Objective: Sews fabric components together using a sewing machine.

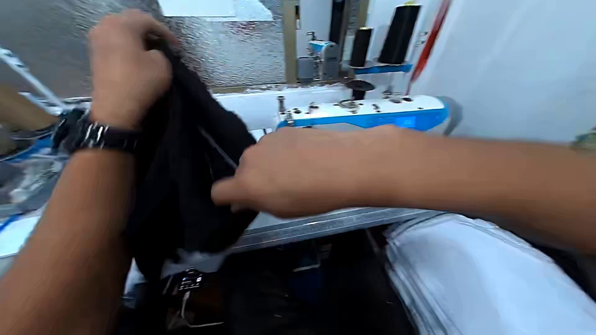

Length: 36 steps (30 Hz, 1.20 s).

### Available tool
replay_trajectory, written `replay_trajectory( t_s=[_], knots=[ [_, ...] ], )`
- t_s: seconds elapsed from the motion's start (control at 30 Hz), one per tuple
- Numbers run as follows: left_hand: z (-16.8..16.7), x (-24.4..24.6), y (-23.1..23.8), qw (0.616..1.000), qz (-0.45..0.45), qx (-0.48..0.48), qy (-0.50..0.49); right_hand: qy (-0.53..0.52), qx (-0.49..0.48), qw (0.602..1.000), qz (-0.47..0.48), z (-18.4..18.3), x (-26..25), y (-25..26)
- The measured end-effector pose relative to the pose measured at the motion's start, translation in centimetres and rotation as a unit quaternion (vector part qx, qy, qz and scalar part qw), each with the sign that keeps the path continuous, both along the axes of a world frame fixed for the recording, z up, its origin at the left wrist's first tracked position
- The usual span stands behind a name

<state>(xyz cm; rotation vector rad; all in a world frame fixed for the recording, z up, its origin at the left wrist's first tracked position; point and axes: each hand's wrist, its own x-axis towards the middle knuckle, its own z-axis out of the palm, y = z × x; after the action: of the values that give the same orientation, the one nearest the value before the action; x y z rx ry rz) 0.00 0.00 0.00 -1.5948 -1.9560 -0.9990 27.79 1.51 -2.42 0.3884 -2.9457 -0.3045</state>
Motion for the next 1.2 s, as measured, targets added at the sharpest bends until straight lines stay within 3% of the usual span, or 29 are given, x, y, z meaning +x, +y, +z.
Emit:
replay_trajectory(
  t_s=[0.03,0.1,0.23,0.33,0.4,0.5,0.57,0.63,0.73,0.83,0.93,1.07,1.2],
  knots=[
    [1.0,-1.1,1.6,0.998,0.006,-0.053,0.041,0.033,-0.033,0.998,-0.039,-1.8,-2.4,1.2],
    [-0.7,-4.3,5.6,0.984,0.015,-0.152,0.09,0.131,-0.123,0.977,-0.118,-8.1,-6.4,3.0],
    [-15.0,-7.6,12.0,0.952,-0.002,-0.296,0.071,0.227,-0.28,0.894,-0.268,-23.2,-8.2,2.9],
    [-24.1,-6.3,13.3,0.939,-0.039,-0.343,0.001,0.254,-0.372,0.85,-0.273,-28.8,-5.1,2.9],
    [-26.1,-6.1,13.9,0.933,-0.096,-0.347,-0.015,0.253,-0.45,0.807,-0.287,-28.7,-2.7,4.2],
    [-24.2,-6.6,14.3,0.895,-0.268,-0.357,0.005,0.272,-0.397,0.76,-0.437,-27.8,-2.4,6.3],
    [-21.8,-5.4,14.4,0.861,-0.355,-0.359,0.053,0.249,-0.35,0.76,-0.489,-27.7,-4.4,7.2],
    [-20.9,-3.1,13.8,0.83,-0.366,-0.409,0.102,0.242,-0.331,0.764,-0.499,-27.6,-6.7,7.2],
    [-23.1,-2.3,12.7,0.79,-0.407,-0.408,0.208,0.223,-0.302,0.776,-0.507,-27.2,-8.3,6.4],
    [-22.7,-3.6,10.4,0.797,-0.471,-0.293,0.238,0.22,-0.308,0.774,-0.507,-27.4,-7.8,5.2],
    [-21.4,-4.4,7.3,0.842,-0.477,-0.194,0.16,0.318,-0.314,0.752,-0.485,-28.8,-7.6,5.6],
    [-23.1,-3.7,3.1,0.868,-0.428,-0.189,0.167,0.39,-0.285,0.765,-0.426,-29.0,-7.5,7.1],
    [-24.1,-2.5,1.1,0.875,-0.379,-0.182,0.239,0.348,-0.347,0.761,-0.424,-29.0,-6.8,6.6]
  ],
)
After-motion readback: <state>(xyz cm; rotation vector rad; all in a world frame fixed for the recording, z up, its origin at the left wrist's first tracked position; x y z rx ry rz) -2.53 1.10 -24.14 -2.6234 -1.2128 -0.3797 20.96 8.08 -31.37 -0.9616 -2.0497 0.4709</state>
